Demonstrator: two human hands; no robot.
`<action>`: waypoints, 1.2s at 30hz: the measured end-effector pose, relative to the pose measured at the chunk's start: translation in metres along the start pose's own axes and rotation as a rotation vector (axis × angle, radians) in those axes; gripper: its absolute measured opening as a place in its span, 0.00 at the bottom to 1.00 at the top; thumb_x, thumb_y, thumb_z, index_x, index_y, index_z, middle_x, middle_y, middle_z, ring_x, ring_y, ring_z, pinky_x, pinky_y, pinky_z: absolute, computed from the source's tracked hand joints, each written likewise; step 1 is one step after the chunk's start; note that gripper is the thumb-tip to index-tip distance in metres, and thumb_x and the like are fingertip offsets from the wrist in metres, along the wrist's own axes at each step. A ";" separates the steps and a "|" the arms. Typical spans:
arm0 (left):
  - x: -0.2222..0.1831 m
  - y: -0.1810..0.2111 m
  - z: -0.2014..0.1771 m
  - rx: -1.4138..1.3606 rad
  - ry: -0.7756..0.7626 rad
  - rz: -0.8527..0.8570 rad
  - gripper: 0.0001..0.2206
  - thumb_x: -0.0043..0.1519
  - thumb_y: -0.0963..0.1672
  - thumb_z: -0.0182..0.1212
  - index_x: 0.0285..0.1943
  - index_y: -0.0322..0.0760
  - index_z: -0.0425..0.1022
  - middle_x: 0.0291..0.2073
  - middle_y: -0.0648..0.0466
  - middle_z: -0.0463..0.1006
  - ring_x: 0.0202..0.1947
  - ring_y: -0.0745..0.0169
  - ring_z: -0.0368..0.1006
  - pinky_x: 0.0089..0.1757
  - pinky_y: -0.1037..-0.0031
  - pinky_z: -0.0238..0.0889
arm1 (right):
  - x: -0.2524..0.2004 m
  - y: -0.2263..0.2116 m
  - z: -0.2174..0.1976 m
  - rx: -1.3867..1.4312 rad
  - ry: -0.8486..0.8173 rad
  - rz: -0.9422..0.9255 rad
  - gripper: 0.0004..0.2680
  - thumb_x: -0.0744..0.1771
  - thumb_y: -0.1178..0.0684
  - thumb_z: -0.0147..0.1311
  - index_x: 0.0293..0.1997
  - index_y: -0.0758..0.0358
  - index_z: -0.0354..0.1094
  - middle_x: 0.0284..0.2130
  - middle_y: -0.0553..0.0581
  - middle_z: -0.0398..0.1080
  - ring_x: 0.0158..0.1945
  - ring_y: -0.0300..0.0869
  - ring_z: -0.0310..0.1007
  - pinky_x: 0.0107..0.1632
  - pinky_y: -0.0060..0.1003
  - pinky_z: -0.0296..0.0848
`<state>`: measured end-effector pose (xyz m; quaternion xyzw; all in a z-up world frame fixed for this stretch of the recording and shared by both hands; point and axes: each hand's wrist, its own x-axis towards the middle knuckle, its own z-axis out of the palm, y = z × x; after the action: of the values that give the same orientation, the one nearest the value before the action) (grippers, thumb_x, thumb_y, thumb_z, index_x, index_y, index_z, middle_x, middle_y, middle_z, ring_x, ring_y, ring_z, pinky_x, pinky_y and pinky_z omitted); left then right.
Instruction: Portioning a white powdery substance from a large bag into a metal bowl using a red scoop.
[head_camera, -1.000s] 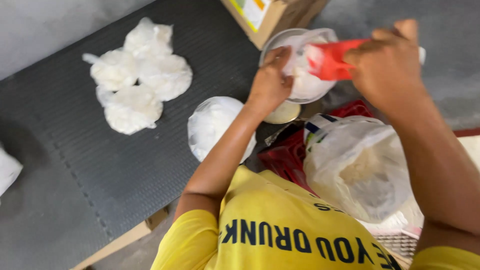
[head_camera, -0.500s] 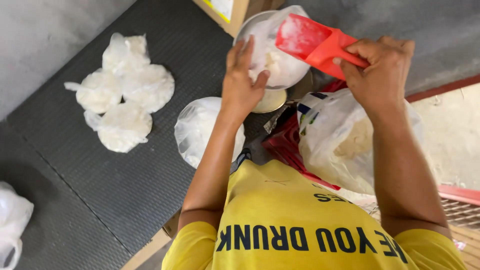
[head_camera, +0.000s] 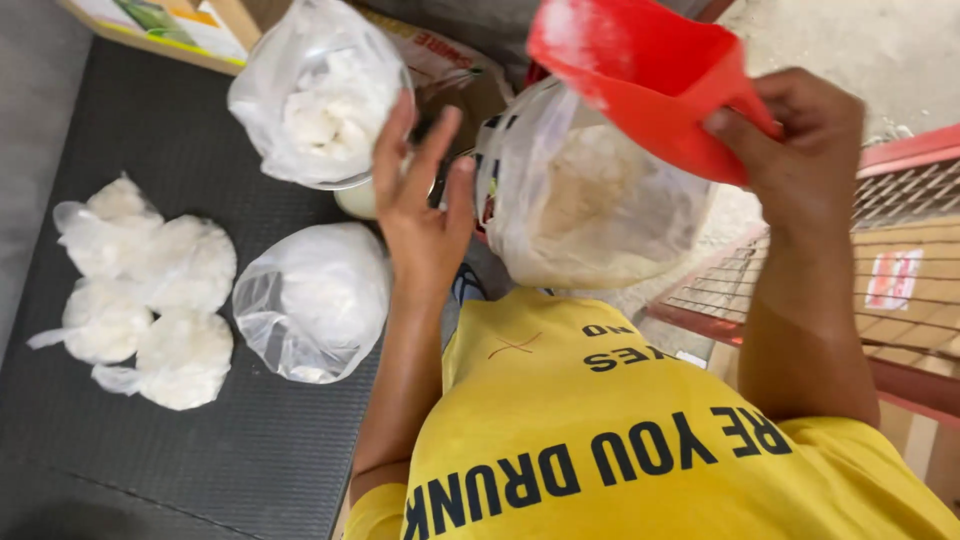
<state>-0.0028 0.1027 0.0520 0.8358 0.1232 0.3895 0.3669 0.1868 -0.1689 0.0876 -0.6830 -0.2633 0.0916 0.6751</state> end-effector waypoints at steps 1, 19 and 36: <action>-0.001 -0.001 0.013 -0.008 -0.012 0.001 0.18 0.71 0.39 0.64 0.70 0.42 0.76 0.73 0.46 0.63 0.73 0.49 0.64 0.68 0.66 0.61 | -0.011 -0.011 -0.008 -0.004 0.012 0.007 0.04 0.69 0.68 0.64 0.44 0.71 0.73 0.35 0.52 0.77 0.36 0.29 0.75 0.41 0.23 0.73; -0.009 -0.054 0.127 0.276 -0.493 0.038 0.22 0.55 0.34 0.58 0.59 0.40 0.80 0.66 0.47 0.70 0.60 0.40 0.70 0.55 0.55 0.66 | 0.000 0.142 0.050 -1.888 -0.786 -0.392 0.04 0.62 0.51 0.53 0.29 0.52 0.75 0.26 0.51 0.76 0.38 0.44 0.74 0.60 0.53 0.60; -0.007 -0.062 0.092 0.052 -0.526 -0.072 0.26 0.56 0.33 0.56 0.65 0.42 0.76 0.68 0.48 0.69 0.64 0.44 0.69 0.59 0.62 0.63 | -0.022 0.171 0.038 -1.566 -0.525 -0.264 0.04 0.64 0.54 0.53 0.34 0.51 0.75 0.25 0.53 0.75 0.40 0.43 0.73 0.53 0.44 0.60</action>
<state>0.0660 0.0952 -0.0353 0.9125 0.0632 0.1423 0.3783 0.1903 -0.1384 -0.0866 -0.8747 -0.4774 -0.0415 -0.0728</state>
